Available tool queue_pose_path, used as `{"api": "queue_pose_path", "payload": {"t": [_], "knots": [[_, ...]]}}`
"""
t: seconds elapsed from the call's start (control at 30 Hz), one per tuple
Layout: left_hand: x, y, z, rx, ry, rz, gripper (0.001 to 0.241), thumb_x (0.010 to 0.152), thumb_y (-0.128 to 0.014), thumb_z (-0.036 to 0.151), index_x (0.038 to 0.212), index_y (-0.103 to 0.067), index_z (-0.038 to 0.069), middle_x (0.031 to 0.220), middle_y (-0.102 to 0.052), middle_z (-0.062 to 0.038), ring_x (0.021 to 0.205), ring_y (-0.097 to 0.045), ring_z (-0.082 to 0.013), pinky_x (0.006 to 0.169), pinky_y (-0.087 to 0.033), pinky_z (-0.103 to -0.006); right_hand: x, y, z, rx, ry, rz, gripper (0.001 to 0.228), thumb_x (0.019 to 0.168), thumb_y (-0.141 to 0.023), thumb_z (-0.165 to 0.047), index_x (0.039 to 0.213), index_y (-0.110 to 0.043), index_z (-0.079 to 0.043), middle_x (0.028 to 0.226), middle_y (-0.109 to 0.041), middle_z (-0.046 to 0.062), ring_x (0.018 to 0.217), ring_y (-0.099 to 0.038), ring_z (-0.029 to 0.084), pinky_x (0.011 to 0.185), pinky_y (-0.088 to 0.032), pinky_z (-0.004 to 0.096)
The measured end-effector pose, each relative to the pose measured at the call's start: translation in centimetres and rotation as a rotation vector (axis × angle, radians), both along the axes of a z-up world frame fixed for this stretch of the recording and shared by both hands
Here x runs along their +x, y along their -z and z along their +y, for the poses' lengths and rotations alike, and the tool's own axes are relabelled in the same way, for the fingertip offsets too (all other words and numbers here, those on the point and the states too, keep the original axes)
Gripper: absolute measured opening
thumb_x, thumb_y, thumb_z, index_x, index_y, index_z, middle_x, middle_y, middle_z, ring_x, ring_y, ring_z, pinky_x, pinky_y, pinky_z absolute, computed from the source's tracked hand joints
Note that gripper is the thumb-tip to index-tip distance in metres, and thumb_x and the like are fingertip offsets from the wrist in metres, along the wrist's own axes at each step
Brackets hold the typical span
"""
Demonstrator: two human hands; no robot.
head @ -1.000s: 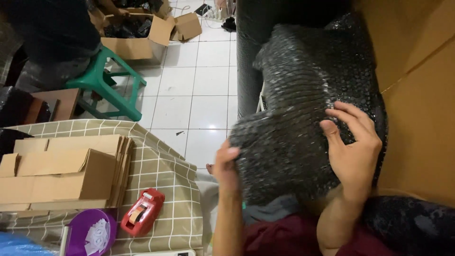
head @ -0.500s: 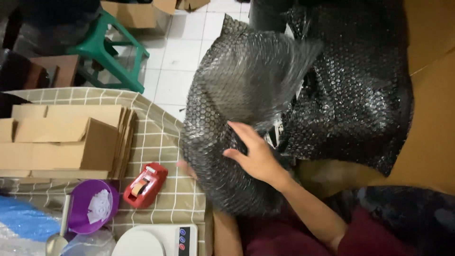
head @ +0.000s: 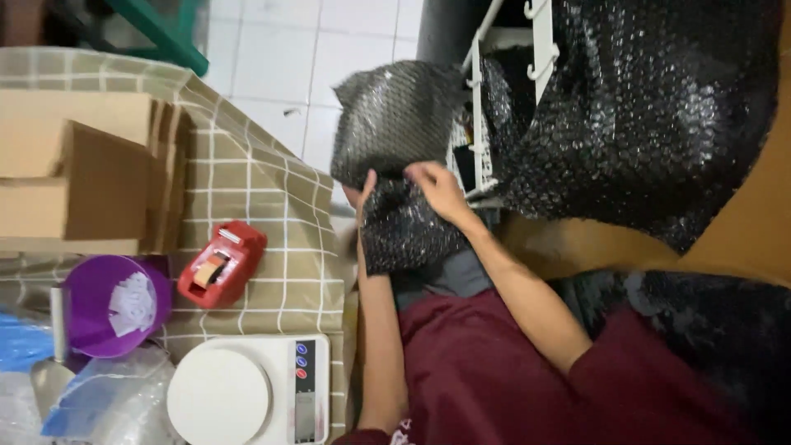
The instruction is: The person assembles a cardboard box, places a small black bag inside, adds a piece of paper, and then wraps the box in bubble wrap.
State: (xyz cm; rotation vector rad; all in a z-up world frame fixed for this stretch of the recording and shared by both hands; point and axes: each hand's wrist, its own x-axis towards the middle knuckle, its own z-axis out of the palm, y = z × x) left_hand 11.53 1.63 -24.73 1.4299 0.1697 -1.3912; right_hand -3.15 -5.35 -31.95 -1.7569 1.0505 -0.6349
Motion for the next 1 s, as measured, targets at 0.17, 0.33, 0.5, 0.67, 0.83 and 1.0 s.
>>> {"api": "queue_pose_path", "payload": {"t": [0.17, 0.33, 0.5, 0.67, 0.83, 1.0], "knots": [[0.2, 6.0, -1.4, 0.126, -0.027, -0.192, 0.095, 0.085, -0.069, 0.067, 0.142, -0.051, -0.006, 0.141, -0.055, -0.032, 0.134, -0.053, -0.0445, 0.116, -0.035, -0.0537, 0.4, 7.0, -3.6, 0.214, 0.216, 0.114, 0.039, 0.101, -0.067, -0.045, 0.115, -0.077, -0.01, 0.115, -0.073, 0.016, 0.115, -0.067, 0.035, 0.1, -0.051, 0.046], [-0.1, 5.1, -4.8, -0.017, -0.393, -0.167, 0.06, 0.074, -0.086, 0.056, 0.094, -0.06, 0.005, 0.078, -0.065, -0.014, 0.065, -0.069, -0.0261, 0.054, -0.054, -0.0361, 0.4, 28.4, -10.8, 0.318, 0.406, 0.359, 0.025, 0.08, -0.071, -0.034, 0.101, -0.082, -0.028, 0.104, -0.078, 0.001, 0.109, -0.071, 0.029, 0.093, -0.055, 0.043], [1.0, 11.8, -6.6, -0.046, -0.56, 0.024, 0.058, 0.078, -0.092, 0.035, 0.102, -0.048, 0.007, 0.101, -0.063, -0.02, 0.091, -0.067, -0.0302, 0.079, -0.059, -0.0445, 2.8, 18.9, -10.4, 0.341, 0.716, 0.715, 0.04, 0.082, -0.065, -0.002, 0.12, -0.057, 0.006, 0.124, -0.047, 0.029, 0.119, -0.052, 0.048, 0.107, -0.043, 0.058], [3.5, 8.4, -8.7, -0.012, -0.47, 0.108, 0.112, 0.076, -0.091, 0.041, 0.157, -0.023, 0.004, 0.151, -0.033, -0.024, 0.135, -0.047, -0.0341, 0.111, -0.044, -0.0507, 2.2, 22.4, -14.0, 0.342, 0.969, 0.57, 0.045, 0.089, -0.06, -0.029, 0.129, -0.051, -0.01, 0.127, -0.05, 0.022, 0.126, -0.051, 0.044, 0.109, -0.038, 0.059], [4.0, 10.1, -11.5, 0.038, -0.464, 0.189, 0.093, 0.074, -0.091, 0.04, 0.145, -0.041, 0.008, 0.133, -0.054, -0.023, 0.118, -0.063, -0.0358, 0.1, -0.054, -0.0541, -0.5, 25.6, -12.9, 0.364, 1.183, 0.575, 0.042, 0.089, -0.056, -0.038, 0.123, -0.061, -0.013, 0.119, -0.063, 0.022, 0.118, -0.063, 0.044, 0.103, -0.04, 0.058], [3.8, 14.3, -12.0, 0.065, -0.508, 0.155, 0.071, 0.072, -0.094, 0.037, 0.121, -0.053, 0.007, 0.115, -0.065, -0.024, 0.102, -0.07, -0.0361, 0.086, -0.06, -0.0529, -1.6, 32.2, -12.9, 0.136, 1.192, 0.417, 0.014, 0.075, -0.067, -0.005, 0.088, -0.07, 0.001, 0.089, -0.074, 0.021, 0.091, -0.072, 0.042, 0.084, -0.057, 0.055]]}}
